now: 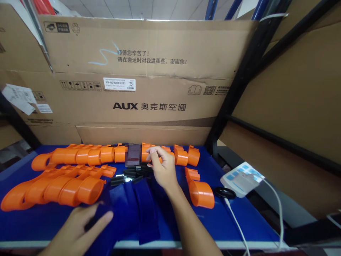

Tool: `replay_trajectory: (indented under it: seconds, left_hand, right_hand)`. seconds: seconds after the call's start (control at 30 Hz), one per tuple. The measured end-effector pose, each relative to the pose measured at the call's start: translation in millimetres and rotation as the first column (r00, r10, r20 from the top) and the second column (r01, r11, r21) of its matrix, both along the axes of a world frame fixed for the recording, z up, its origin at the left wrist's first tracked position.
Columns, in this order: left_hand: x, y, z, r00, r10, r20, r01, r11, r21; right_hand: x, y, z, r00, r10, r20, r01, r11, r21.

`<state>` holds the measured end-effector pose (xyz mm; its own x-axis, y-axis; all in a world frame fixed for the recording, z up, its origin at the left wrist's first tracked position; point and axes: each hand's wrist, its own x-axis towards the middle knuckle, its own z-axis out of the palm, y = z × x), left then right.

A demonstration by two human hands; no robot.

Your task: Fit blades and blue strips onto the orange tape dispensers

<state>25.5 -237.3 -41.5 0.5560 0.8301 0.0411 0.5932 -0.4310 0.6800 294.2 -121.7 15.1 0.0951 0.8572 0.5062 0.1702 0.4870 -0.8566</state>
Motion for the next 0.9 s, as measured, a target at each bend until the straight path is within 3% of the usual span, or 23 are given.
replay_trajectory:
  seconds: [0.1, 0.2, 0.3, 0.37, 0.47, 0.6, 0.73, 0.9]
  left_hand:
    - [12.5, 39.5, 25.9, 0.955, 0.253, 0.155, -0.285, 0.926, 0.247]
    - [29.0, 75.2, 37.7, 0.92, 0.382, 0.094, -0.39, 0.854, 0.346]
    - [37.0, 97.5, 31.7, 0.901, 0.428, -0.068, -0.368, 0.838, 0.403]
    - [37.8, 104.0, 24.0, 0.892, 0.425, -0.153, -0.334, 0.849, 0.41]
    - [37.5, 105.7, 17.3, 0.878, 0.415, -0.24, -0.29, 0.858, 0.424]
    - [39.8, 104.4, 17.8, 0.813, 0.456, -0.362, -0.234, 0.825, 0.514]
    - [40.6, 104.3, 17.3, 0.781, 0.482, -0.397, -0.183, 0.784, 0.593]
    - [37.4, 97.9, 12.8, 0.806, 0.478, -0.349, -0.123, 0.713, 0.691]
  right_hand:
    - [-0.6, 0.7, -2.4, 0.999, -0.002, 0.033, 0.001, 1.0, 0.02]
    - [-1.1, 1.8, -4.1, 0.99, -0.027, 0.136, 0.017, 0.997, 0.075]
    - [-4.4, 1.9, -6.7, 0.94, 0.001, 0.342, -0.029, 0.997, 0.077]
    - [-8.7, 1.2, -9.8, 0.863, 0.036, 0.504, -0.075, 0.996, 0.057]
    - [-15.3, 0.1, -15.8, 0.725, 0.044, 0.687, -0.117, 0.991, 0.06]
    - [-18.8, -0.1, -21.4, 0.595, 0.063, 0.801, -0.176, 0.983, 0.053]
    - [-18.1, 0.5, -22.9, 0.538, 0.045, 0.842, -0.172, 0.983, 0.057]
    - [-17.7, -0.5, -21.0, 0.549, 0.031, 0.835, -0.18, 0.98, 0.082]
